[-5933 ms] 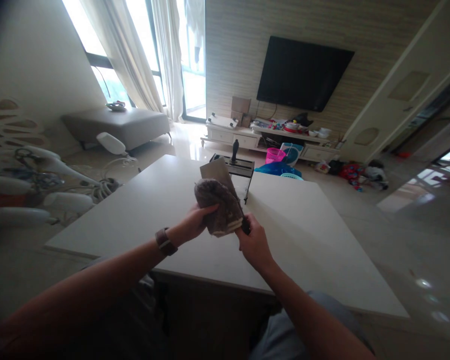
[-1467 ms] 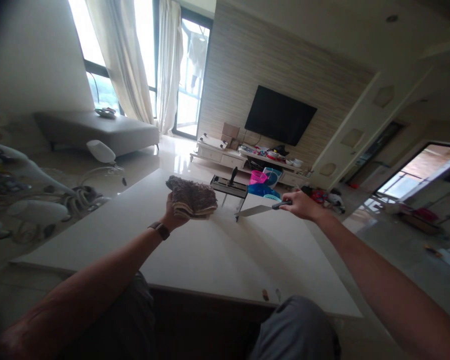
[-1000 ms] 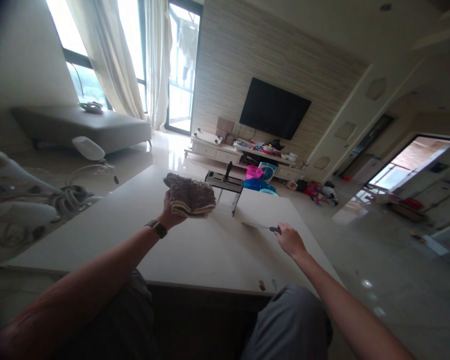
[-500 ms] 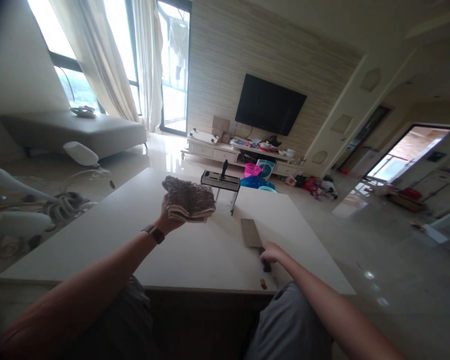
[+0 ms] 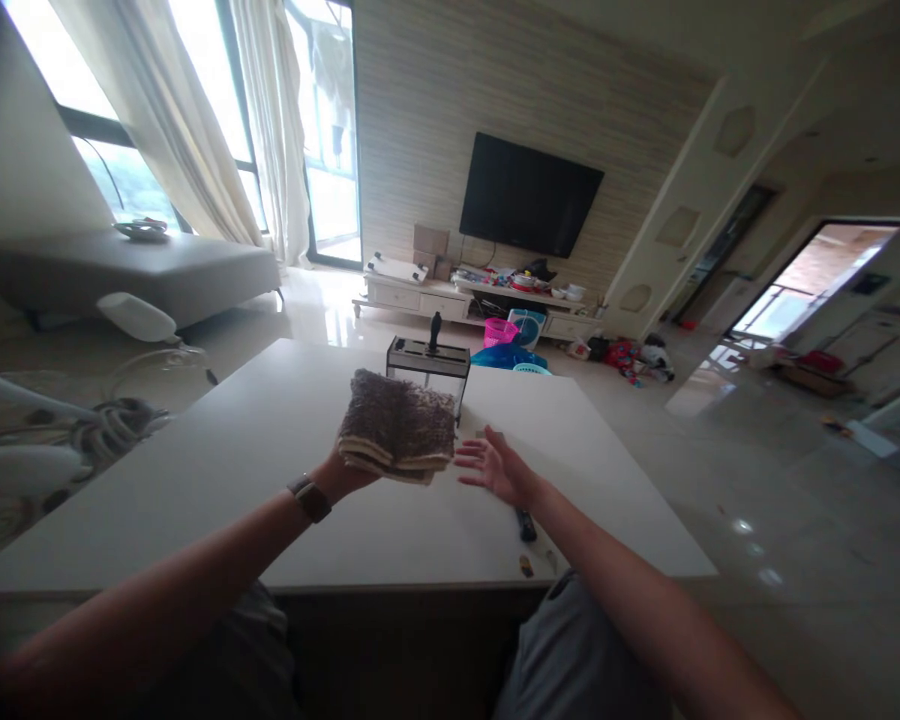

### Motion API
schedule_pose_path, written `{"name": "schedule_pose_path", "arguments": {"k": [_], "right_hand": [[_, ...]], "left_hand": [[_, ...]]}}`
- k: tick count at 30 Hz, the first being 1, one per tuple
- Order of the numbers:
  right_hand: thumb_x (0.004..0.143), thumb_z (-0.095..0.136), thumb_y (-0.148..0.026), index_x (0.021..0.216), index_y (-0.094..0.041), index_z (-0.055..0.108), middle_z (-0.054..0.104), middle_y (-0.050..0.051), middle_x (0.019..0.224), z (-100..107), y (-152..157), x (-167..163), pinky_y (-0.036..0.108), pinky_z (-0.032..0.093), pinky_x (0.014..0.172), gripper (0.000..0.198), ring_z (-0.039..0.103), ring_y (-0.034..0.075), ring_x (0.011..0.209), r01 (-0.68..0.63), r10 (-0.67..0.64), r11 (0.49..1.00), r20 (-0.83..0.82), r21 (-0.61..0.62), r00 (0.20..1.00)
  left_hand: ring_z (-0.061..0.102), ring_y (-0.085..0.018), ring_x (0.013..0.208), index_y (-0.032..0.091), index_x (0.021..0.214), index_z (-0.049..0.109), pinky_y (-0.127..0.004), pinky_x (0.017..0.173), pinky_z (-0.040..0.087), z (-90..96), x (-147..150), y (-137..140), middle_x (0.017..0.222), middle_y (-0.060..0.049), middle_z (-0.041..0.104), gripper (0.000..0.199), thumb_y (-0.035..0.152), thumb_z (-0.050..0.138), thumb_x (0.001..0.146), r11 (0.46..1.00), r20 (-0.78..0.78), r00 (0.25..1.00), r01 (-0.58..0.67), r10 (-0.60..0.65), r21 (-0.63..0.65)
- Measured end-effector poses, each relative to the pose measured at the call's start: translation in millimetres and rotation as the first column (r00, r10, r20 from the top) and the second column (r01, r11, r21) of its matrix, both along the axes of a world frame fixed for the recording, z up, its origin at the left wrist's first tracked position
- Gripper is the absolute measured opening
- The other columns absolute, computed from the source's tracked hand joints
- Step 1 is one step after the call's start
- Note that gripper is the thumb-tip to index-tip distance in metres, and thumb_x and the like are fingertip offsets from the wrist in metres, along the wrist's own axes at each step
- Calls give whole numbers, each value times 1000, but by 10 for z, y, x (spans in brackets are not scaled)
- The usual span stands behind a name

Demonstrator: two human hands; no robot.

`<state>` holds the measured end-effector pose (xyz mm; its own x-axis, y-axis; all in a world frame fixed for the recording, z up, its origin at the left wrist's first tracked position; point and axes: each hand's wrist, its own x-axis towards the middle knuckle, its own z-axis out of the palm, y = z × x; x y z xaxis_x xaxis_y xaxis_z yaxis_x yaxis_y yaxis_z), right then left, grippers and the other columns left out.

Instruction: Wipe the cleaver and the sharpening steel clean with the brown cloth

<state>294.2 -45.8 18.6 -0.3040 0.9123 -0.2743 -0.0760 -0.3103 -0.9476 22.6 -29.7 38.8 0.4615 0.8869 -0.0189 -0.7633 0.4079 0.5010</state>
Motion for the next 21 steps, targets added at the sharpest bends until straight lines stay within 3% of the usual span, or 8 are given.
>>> {"name": "schedule_pose_path", "arguments": {"k": [3,6,8,10,12,16,18,21], "right_hand": [[90,57,-64,117,-19,66,75,11,117,41,-8,-349,46,52,103,53,70,27,115,-97,68,993,-332,-73,941],[83,68,-29,111,-19,68,80,8,100,-18,39,-531,39,58,93,30,76,23,92,53,-97,987,-305,-150,947],[75,69,-15,108,-20,68,81,5,95,-57,58,-558,36,61,85,34,77,22,81,181,-214,973,-271,-142,938],[72,70,-13,110,-20,69,81,5,97,-63,36,-541,35,61,82,39,77,22,79,228,-252,967,-286,-112,925],[74,71,-17,111,-17,70,81,8,100,-39,-24,-515,37,61,83,37,78,24,84,151,-195,975,-293,-164,936],[76,72,-22,109,-13,71,81,12,96,-38,-114,-516,42,61,86,34,78,27,85,71,-163,947,-279,-314,946],[75,73,-20,109,-14,70,81,11,94,-101,-98,-528,42,61,87,35,78,26,83,144,-223,948,-271,-284,936],[71,74,-17,104,-15,71,81,8,89,-226,-27,-517,41,61,83,33,77,25,79,300,-347,926,-209,-229,914]], "left_hand": [[71,-32,113,10,124,68,-49,110,50,-60,89,-38,115,-15,77,55,52,48,95,994,-81,994,60,-68,-96],[75,-34,100,6,119,70,-50,104,54,-141,37,29,98,-18,79,67,64,50,91,983,-204,975,50,-86,-175],[75,-36,100,7,119,70,-51,102,55,-188,-36,81,100,-18,79,65,62,57,88,985,-271,959,39,-84,-166],[76,-35,101,10,118,71,-49,101,56,-226,-99,107,101,-16,80,51,46,70,83,984,-376,918,65,-124,-165],[76,-36,100,13,115,72,-49,99,58,-257,-138,115,100,-15,80,43,30,76,75,979,-472,864,99,-175,-181],[75,-39,100,15,108,73,-51,95,58,-318,-192,186,100,-17,79,41,30,81,71,980,-567,800,148,-197,-132],[74,-36,99,17,108,72,-50,92,58,-357,-234,284,102,-15,78,45,28,84,67,996,-677,732,83,-77,-24],[71,-32,103,21,108,69,-48,91,56,-398,-297,495,106,-12,75,48,30,86,63,944,-798,504,-178,331,279]]}}
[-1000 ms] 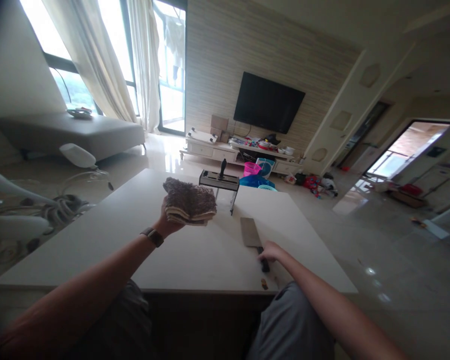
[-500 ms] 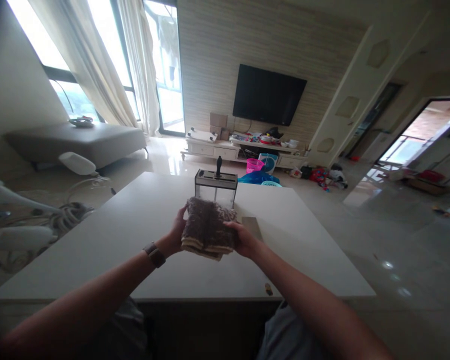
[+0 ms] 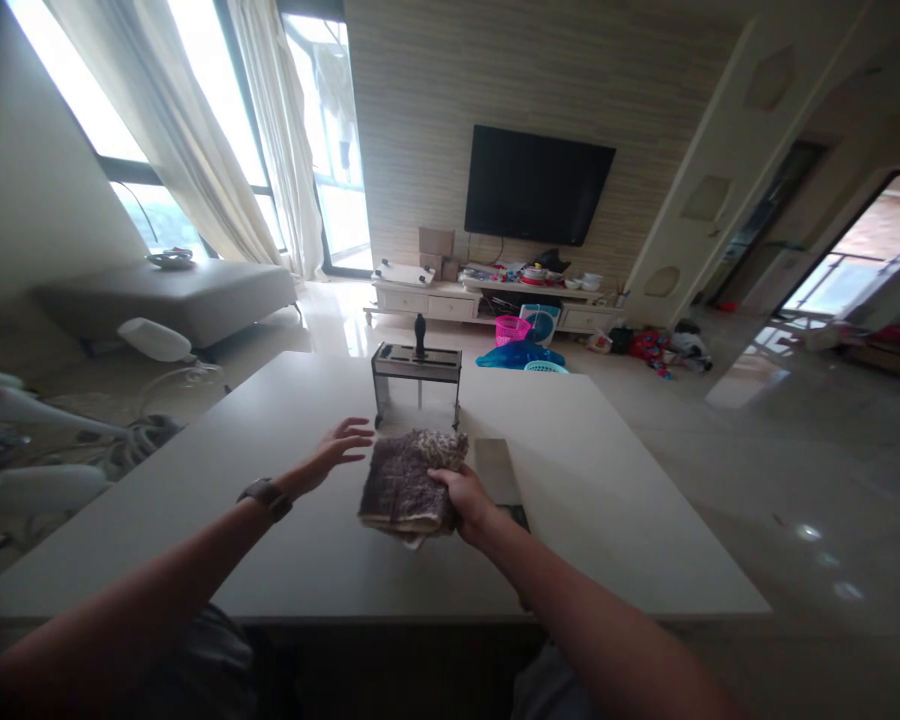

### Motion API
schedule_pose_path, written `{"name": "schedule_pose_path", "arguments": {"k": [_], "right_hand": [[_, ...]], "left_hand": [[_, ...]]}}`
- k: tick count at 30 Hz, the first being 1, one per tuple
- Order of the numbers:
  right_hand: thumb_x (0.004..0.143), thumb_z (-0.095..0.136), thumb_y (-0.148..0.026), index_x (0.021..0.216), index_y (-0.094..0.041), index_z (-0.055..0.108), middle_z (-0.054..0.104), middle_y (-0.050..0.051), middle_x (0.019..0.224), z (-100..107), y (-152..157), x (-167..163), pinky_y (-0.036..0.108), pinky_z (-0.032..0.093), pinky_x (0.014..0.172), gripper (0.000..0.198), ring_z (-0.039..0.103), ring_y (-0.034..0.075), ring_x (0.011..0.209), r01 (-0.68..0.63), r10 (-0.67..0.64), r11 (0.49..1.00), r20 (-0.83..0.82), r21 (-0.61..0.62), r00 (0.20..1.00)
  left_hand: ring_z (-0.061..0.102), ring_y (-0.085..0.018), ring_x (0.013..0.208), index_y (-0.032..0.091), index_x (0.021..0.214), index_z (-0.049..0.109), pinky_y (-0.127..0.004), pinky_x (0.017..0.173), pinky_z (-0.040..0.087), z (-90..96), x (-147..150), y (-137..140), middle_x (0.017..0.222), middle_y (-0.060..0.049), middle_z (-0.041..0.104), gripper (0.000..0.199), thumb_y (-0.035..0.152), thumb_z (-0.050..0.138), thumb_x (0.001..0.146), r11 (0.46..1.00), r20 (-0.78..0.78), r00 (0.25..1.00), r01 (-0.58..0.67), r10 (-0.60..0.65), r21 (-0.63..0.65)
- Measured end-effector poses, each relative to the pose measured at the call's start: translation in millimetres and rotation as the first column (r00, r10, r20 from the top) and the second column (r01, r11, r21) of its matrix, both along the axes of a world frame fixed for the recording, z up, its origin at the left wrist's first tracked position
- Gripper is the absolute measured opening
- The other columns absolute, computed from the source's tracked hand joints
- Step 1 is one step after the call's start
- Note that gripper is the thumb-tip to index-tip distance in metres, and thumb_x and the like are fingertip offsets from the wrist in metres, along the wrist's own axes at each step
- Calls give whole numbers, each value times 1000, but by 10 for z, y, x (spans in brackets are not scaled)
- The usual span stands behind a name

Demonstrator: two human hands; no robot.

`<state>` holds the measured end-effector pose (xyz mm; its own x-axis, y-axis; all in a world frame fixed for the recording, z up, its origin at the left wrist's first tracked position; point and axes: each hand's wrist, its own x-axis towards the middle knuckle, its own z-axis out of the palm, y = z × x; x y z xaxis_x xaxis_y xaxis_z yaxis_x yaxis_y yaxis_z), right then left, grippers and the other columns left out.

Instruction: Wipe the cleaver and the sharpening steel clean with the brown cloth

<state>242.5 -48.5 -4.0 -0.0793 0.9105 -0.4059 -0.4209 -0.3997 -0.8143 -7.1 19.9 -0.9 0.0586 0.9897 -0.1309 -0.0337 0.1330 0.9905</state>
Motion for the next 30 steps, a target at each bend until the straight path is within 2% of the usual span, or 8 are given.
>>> {"name": "schedule_pose_path", "arguments": {"k": [4,7,11,14,18,23,28,30], "right_hand": [[67,76,-19,99,-18,70,80,4,81,-75,54,52,40,61,77,32,77,25,75,93,-92,996,85,-4,992],[65,77,-22,98,-19,70,79,3,80,-48,27,71,40,61,78,34,76,25,75,74,-76,997,89,30,993],[61,79,-26,98,-17,72,80,6,85,11,-46,76,40,59,83,38,76,26,84,18,-23,998,90,61,996],[60,80,-27,100,-18,72,81,6,89,60,-94,106,39,59,84,41,76,27,87,-1,-3,999,90,51,996],[60,79,-25,99,-18,72,80,5,87,134,-127,184,39,58,84,40,76,27,86,-22,18,999,97,42,995],[58,81,-27,97,-18,73,80,5,86,208,-141,290,42,58,87,41,76,28,88,-42,35,996,83,76,996],[58,82,-29,97,-17,75,81,7,93,280,-170,357,41,57,90,41,75,30,96,-45,36,992,75,121,996],[58,81,-30,97,-17,75,81,7,95,301,-176,369,41,57,89,41,75,30,97,-36,26,990,71,134,997]], "left_hand": [[70,-30,92,18,96,67,-49,87,56,126,69,398,94,-11,73,38,30,83,64,942,-159,961,-176,228,286],[68,-31,101,18,91,65,-49,97,51,398,296,819,95,-11,72,33,25,83,65,912,-180,947,-187,266,364],[59,-35,124,19,100,65,-47,109,42,799,680,1397,121,-15,69,49,16,87,56,878,-186,939,-182,288,442],[56,-37,127,20,89,66,-46,109,42,965,905,1668,115,-14,71,44,14,88,52,879,-210,938,-156,275,451],[66,-34,104,20,73,61,-45,95,49,1009,1056,1790,90,-11,73,27,18,84,61,891,-281,919,-135,276,434],[66,-29,89,20,73,57,-42,84,50,1117,1091,1824,81,-8,69,20,20,77,69,862,-326,877,-168,352,478],[64,-25,88,18,81,57,-40,84,48,1546,1109,1902,85,-7,67,14,19,71,79,791,-312,841,-202,442,577],[64,-23,90,17,84,57,-37,85,48,1801,1115,1940,87,-7,66,14,19,71,81,703,-266,825,-206,499,681]]}}
